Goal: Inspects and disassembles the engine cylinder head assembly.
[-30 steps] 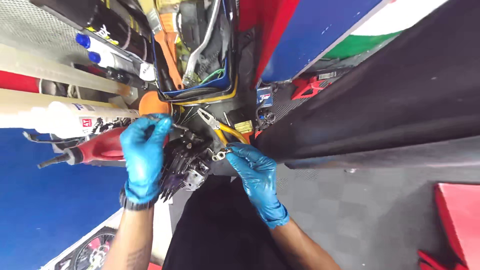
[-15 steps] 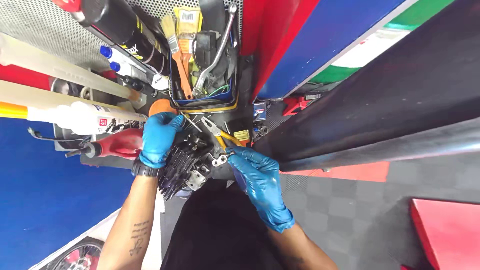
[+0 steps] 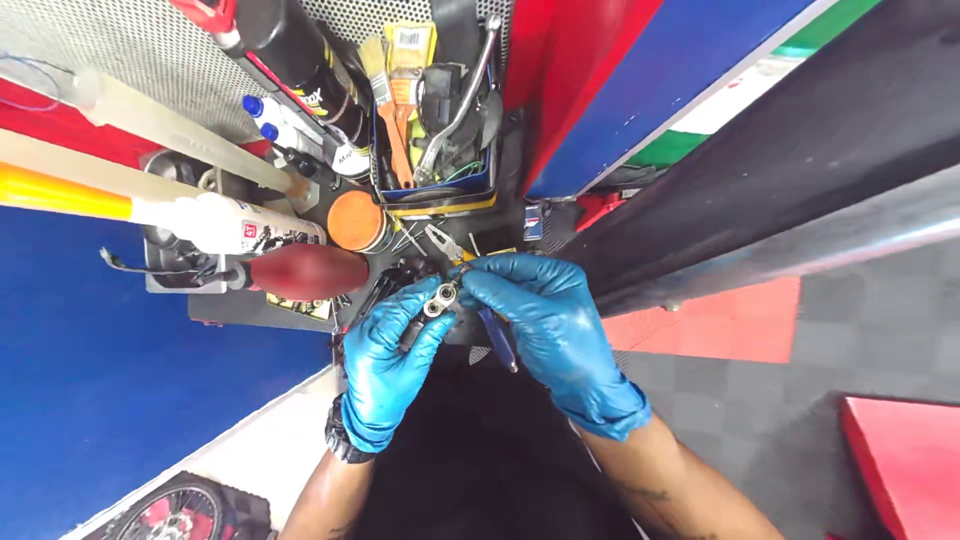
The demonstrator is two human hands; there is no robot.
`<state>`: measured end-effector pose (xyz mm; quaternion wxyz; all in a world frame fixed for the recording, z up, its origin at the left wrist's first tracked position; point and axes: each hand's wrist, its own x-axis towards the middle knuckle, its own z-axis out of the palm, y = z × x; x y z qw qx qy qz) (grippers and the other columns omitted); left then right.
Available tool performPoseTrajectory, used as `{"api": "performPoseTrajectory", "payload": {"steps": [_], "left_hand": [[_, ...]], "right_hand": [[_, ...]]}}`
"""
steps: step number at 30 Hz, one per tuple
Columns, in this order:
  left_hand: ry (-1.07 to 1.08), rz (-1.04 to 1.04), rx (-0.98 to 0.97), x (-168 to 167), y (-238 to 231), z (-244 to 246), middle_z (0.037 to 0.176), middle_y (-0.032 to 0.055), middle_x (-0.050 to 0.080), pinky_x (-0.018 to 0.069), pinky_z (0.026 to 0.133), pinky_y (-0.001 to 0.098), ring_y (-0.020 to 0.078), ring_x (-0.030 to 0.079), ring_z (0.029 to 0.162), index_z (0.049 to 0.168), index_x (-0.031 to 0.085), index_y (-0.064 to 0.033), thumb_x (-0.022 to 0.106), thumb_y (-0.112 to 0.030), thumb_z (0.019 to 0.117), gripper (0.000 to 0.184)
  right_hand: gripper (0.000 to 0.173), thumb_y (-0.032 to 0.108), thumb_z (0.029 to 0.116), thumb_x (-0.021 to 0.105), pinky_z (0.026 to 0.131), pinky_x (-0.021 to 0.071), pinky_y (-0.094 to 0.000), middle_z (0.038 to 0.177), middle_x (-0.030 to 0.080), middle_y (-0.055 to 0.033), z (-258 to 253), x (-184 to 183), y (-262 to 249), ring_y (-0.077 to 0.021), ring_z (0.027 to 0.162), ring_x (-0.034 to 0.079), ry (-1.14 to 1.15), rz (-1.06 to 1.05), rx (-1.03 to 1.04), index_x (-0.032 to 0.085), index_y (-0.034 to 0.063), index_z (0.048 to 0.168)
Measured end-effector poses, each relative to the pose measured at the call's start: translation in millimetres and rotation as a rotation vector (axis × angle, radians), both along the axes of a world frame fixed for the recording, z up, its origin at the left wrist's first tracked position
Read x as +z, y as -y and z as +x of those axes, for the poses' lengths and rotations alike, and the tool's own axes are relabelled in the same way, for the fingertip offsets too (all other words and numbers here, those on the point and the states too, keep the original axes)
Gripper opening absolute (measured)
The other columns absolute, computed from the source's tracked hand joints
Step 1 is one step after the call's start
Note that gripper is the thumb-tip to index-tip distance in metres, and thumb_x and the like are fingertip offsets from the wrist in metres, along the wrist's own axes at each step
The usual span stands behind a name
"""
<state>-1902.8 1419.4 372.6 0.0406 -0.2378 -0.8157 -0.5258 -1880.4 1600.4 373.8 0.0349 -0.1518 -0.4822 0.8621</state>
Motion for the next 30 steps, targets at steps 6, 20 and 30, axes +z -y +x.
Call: {"api": "performPoseTrajectory", "payload": {"steps": [6, 20, 30], "left_hand": [[-0.132, 0.012, 0.076, 8, 5, 5, 0.111, 0.0175, 0.075, 0.0585, 0.100, 0.0381, 0.0247, 0.071, 0.111, 0.105, 0.075, 0.0040, 0.080, -0.004, 0.0860, 0.021], [-0.162, 0.021, 0.122, 8, 20, 9, 0.110, 0.0167, 0.076, 0.0590, 0.099, 0.0373, 0.0241, 0.072, 0.110, 0.102, 0.076, 0.0025, 0.082, -0.006, 0.0841, 0.020], [-0.130, 0.083, 0.078, 9, 25, 3, 0.112, 0.0149, 0.075, 0.0584, 0.100, 0.0374, 0.0240, 0.070, 0.113, 0.104, 0.076, -0.0002, 0.081, -0.005, 0.0844, 0.021]], "right_hand": [[0.011, 0.001, 0.0947, 0.065, 0.077, 0.0626, -0.0280, 0.083, 0.075, -0.0066, -5, 4, 8, -0.0128, 0.076, 0.073, -0.003, -0.098, 0.102, 0.076, -0.0003, 0.095], [0.011, 0.000, 0.0953, 0.064, 0.075, 0.0628, -0.0277, 0.083, 0.075, -0.0063, -8, 5, 24, -0.0125, 0.076, 0.073, 0.031, -0.170, 0.151, 0.076, 0.0002, 0.094], [0.014, -0.001, 0.0956, 0.062, 0.079, 0.0628, -0.0313, 0.090, 0.075, -0.0099, -8, 4, 26, -0.0156, 0.081, 0.073, -0.010, -0.224, 0.156, 0.075, -0.0030, 0.101]]}}
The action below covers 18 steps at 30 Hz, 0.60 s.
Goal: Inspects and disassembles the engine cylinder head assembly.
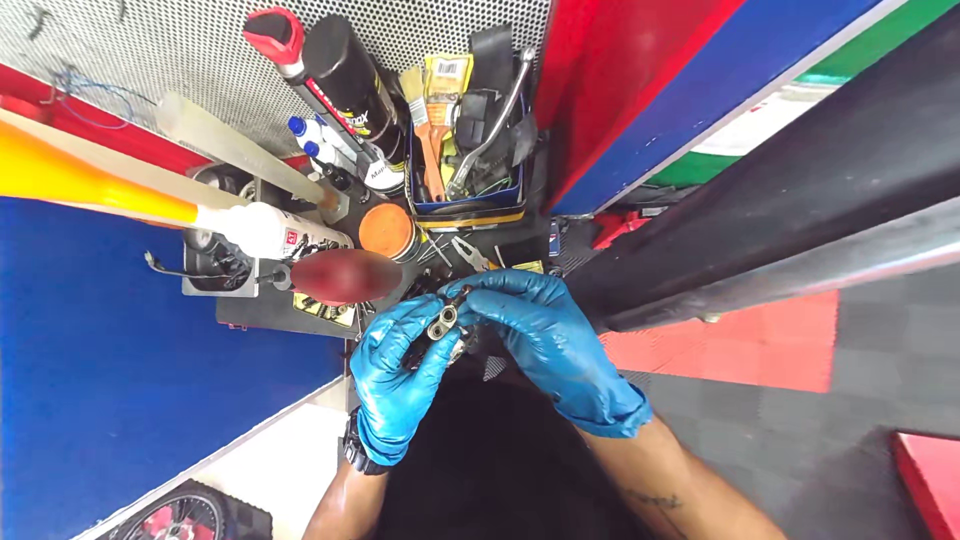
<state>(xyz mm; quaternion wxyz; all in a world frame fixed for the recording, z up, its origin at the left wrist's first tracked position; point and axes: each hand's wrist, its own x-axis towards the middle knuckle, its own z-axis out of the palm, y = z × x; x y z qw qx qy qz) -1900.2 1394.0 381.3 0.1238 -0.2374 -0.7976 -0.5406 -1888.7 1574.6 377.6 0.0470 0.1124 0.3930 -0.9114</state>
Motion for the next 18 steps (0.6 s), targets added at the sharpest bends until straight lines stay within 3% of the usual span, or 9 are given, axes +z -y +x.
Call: {"api": "performPoseTrajectory", "payload": {"steps": [11, 18], "left_hand": [[0.071, 0.110, -0.062, -5.8, 2.1, -6.8, 0.115, 0.0140, 0.074, 0.0577, 0.102, 0.0385, 0.0249, 0.069, 0.116, 0.106, 0.076, -0.0013, 0.081, -0.001, 0.0836, 0.023], [0.125, 0.187, -0.088, -7.6, 1.0, -9.7, 0.115, 0.0130, 0.074, 0.0579, 0.101, 0.0385, 0.0248, 0.069, 0.115, 0.108, 0.076, -0.0022, 0.081, 0.001, 0.0829, 0.025]], "right_hand": [[0.017, -0.003, 0.0939, 0.063, 0.084, 0.0621, -0.0332, 0.103, 0.075, -0.0143, 0.0, -6.9, -0.8, -0.0181, 0.089, 0.073, -0.090, -0.022, -0.003, 0.073, -0.0056, 0.106], [0.018, -0.002, 0.0962, 0.059, 0.084, 0.0628, -0.0350, 0.103, 0.074, -0.0153, -0.6, -6.1, -1.6, -0.0195, 0.088, 0.073, -0.031, -0.050, 0.006, 0.073, -0.0059, 0.107]]}}
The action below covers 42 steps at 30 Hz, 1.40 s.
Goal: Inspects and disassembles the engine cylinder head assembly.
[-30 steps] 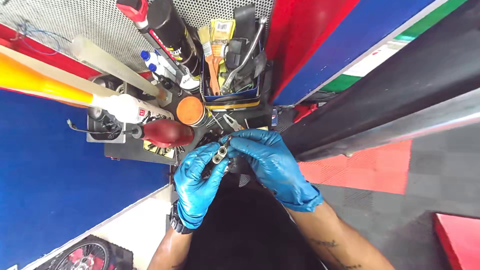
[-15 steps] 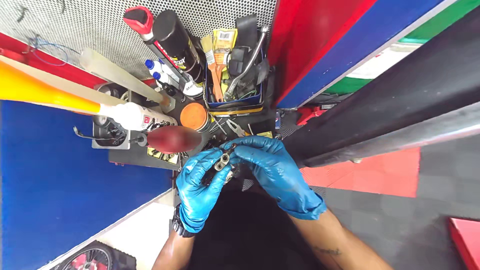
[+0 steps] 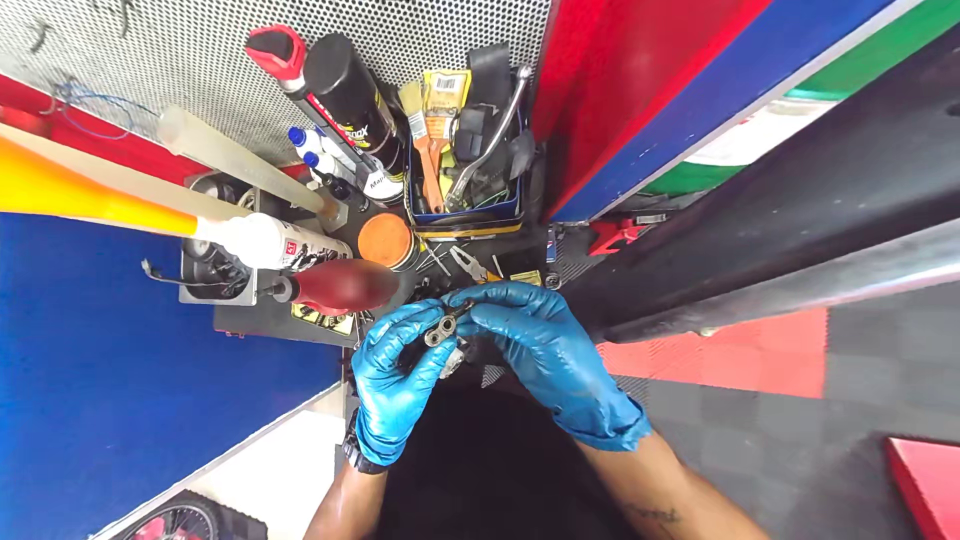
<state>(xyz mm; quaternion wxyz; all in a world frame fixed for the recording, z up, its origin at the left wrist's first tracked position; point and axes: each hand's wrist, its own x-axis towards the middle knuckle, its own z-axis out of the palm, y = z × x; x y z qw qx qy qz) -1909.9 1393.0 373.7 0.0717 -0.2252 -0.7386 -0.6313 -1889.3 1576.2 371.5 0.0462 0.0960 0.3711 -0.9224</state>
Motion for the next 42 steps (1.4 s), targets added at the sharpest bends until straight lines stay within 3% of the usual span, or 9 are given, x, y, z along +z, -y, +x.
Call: {"api": "performPoseTrajectory", "payload": {"steps": [9, 20, 23, 30, 37, 42], "left_hand": [[-0.006, 0.060, 0.021, -1, -4, -5, 0.112, 0.0114, 0.074, 0.0594, 0.097, 0.0352, 0.0217, 0.070, 0.111, 0.105, 0.076, -0.0017, 0.081, 0.003, 0.0819, 0.024], [-0.093, -0.009, 0.080, -7, -12, -14, 0.109, 0.0100, 0.073, 0.0585, 0.095, 0.0368, 0.0213, 0.069, 0.107, 0.102, 0.077, -0.0025, 0.082, 0.000, 0.0819, 0.021], [-0.082, -0.015, 0.076, -11, -15, -8, 0.109, 0.0099, 0.073, 0.0580, 0.094, 0.0370, 0.0213, 0.068, 0.106, 0.104, 0.075, -0.0021, 0.079, 0.001, 0.0839, 0.021], [-0.023, -0.085, 0.043, -16, -21, 8, 0.114, 0.0102, 0.072, 0.0584, 0.096, 0.0377, 0.0214, 0.069, 0.108, 0.111, 0.071, 0.0008, 0.072, 0.005, 0.0882, 0.024], [0.032, -0.203, 0.022, -21, -28, 24, 0.115, 0.0072, 0.074, 0.0585, 0.096, 0.0362, 0.0195, 0.070, 0.108, 0.116, 0.069, 0.0000, 0.068, 0.007, 0.0903, 0.026], [0.052, -0.224, 0.001, -19, -35, 32, 0.116, 0.0063, 0.073, 0.0587, 0.096, 0.0347, 0.0183, 0.070, 0.108, 0.116, 0.069, -0.0009, 0.068, 0.008, 0.0900, 0.027]], "right_hand": [[0.022, -0.001, 0.1005, 0.050, 0.084, 0.0635, -0.0366, 0.100, 0.074, -0.0150, -3, 3, -1, -0.0206, 0.086, 0.074, 0.093, -0.203, 0.067, 0.070, -0.0055, 0.109], [0.019, -0.001, 0.1025, 0.050, 0.084, 0.0628, -0.0338, 0.098, 0.074, -0.0140, -15, 11, -11, -0.0195, 0.086, 0.074, 0.113, -0.141, 0.131, 0.068, -0.0051, 0.109], [0.018, 0.001, 0.1021, 0.053, 0.084, 0.0627, -0.0338, 0.097, 0.073, -0.0130, -10, 5, -15, -0.0190, 0.086, 0.074, 0.099, -0.141, 0.148, 0.068, -0.0046, 0.109], [0.025, 0.010, 0.1066, 0.053, 0.082, 0.0632, -0.0318, 0.113, 0.071, -0.0132, 9, -21, -31, -0.0180, 0.091, 0.073, 0.090, -0.095, 0.128, 0.067, -0.0041, 0.122], [0.022, 0.007, 0.1035, 0.059, 0.082, 0.0624, -0.0308, 0.107, 0.074, -0.0120, 37, -62, -43, -0.0161, 0.091, 0.073, 0.126, -0.127, -0.020, 0.068, -0.0032, 0.121], [0.019, 0.004, 0.1008, 0.062, 0.081, 0.0619, -0.0286, 0.101, 0.074, -0.0114, 44, -69, -49, -0.0150, 0.089, 0.073, 0.121, -0.056, -0.036, 0.070, -0.0037, 0.117]]}}
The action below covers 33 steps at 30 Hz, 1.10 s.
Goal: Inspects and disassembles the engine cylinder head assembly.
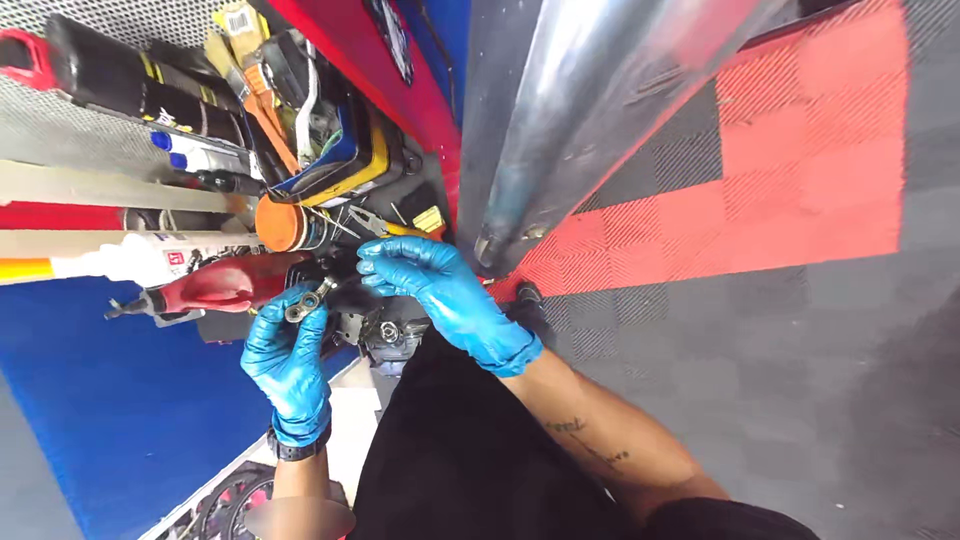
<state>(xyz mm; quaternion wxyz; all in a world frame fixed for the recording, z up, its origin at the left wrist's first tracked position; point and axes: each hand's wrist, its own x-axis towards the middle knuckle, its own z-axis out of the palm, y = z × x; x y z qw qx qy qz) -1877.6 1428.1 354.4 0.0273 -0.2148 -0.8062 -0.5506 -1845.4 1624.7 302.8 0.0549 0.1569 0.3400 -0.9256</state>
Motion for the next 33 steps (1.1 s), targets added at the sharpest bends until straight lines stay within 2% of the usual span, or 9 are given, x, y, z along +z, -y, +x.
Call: {"api": "performPoseTrajectory", "payload": {"steps": [8, 12, 15, 19, 23, 27, 33], "left_hand": [[-0.028, -0.056, -0.010, 2, -2, 6, 0.115, 0.0104, 0.073, 0.0593, 0.095, 0.0378, 0.0209, 0.070, 0.108, 0.110, 0.072, 0.0012, 0.073, 0.004, 0.0889, 0.021], [-0.075, -0.054, 0.013, 7, -6, 7, 0.113, 0.0109, 0.073, 0.0584, 0.097, 0.0382, 0.0214, 0.069, 0.109, 0.107, 0.075, -0.0013, 0.077, -0.001, 0.0873, 0.020], [-0.133, -0.059, 0.056, 19, -9, 13, 0.111, 0.0105, 0.073, 0.0584, 0.096, 0.0359, 0.0201, 0.069, 0.108, 0.104, 0.077, -0.0036, 0.081, -0.006, 0.0848, 0.020], [-0.236, 0.011, 0.081, 32, -13, 21, 0.108, 0.0094, 0.072, 0.0578, 0.095, 0.0332, 0.0183, 0.068, 0.106, 0.104, 0.078, -0.0057, 0.084, -0.010, 0.0837, 0.022], [-0.312, 0.045, 0.110, 45, -11, 27, 0.108, 0.0082, 0.072, 0.0574, 0.094, 0.0309, 0.0165, 0.067, 0.107, 0.108, 0.078, -0.0076, 0.083, -0.014, 0.0849, 0.025], [-0.353, 0.088, 0.143, 51, -7, 29, 0.106, 0.0078, 0.072, 0.0559, 0.094, 0.0298, 0.0161, 0.066, 0.106, 0.107, 0.079, -0.0073, 0.083, -0.016, 0.0849, 0.024], [-0.381, 0.075, 0.206, 57, -2, 30, 0.104, 0.0071, 0.073, 0.0548, 0.096, 0.0304, 0.0161, 0.066, 0.106, 0.104, 0.080, -0.0080, 0.084, -0.017, 0.0840, 0.022]], "right_hand": [[0.023, 0.006, 0.0996, 0.064, 0.083, 0.0621, -0.0295, 0.105, 0.074, -0.0104, 0, 15, 7, -0.0146, 0.091, 0.073, -0.092, 0.088, 0.072, 0.072, -0.0023, 0.120], [0.020, 0.003, 0.0989, 0.064, 0.081, 0.0632, -0.0308, 0.103, 0.074, -0.0103, 0, 26, 19, -0.0156, 0.089, 0.073, -0.099, 0.087, 0.080, 0.072, -0.0040, 0.116], [0.021, 0.002, 0.1014, 0.059, 0.081, 0.0638, -0.0347, 0.104, 0.074, -0.0126, 2, 38, 23, -0.0191, 0.089, 0.073, -0.110, 0.053, 0.100, 0.069, -0.0061, 0.117], [0.025, 0.003, 0.1055, 0.049, 0.080, 0.0641, -0.0352, 0.100, 0.074, -0.0106, 9, 63, 24, -0.0173, 0.087, 0.074, -0.127, -0.001, 0.204, 0.066, -0.0049, 0.122], [0.026, -0.001, 0.1029, 0.048, 0.080, 0.0639, -0.0317, 0.097, 0.077, -0.0076, 15, 82, 28, -0.0147, 0.085, 0.075, -0.152, -0.120, 0.242, 0.071, 0.0009, 0.116], [0.028, -0.002, 0.1000, 0.050, 0.081, 0.0642, -0.0339, 0.097, 0.078, -0.0080, 19, 90, 34, -0.0163, 0.086, 0.076, -0.160, -0.268, 0.290, 0.075, 0.0075, 0.108], [0.026, 0.001, 0.0996, 0.050, 0.081, 0.0634, -0.0336, 0.094, 0.077, -0.0090, 17, 96, 44, -0.0160, 0.085, 0.075, -0.135, -0.317, 0.312, 0.075, 0.0079, 0.101]]}}
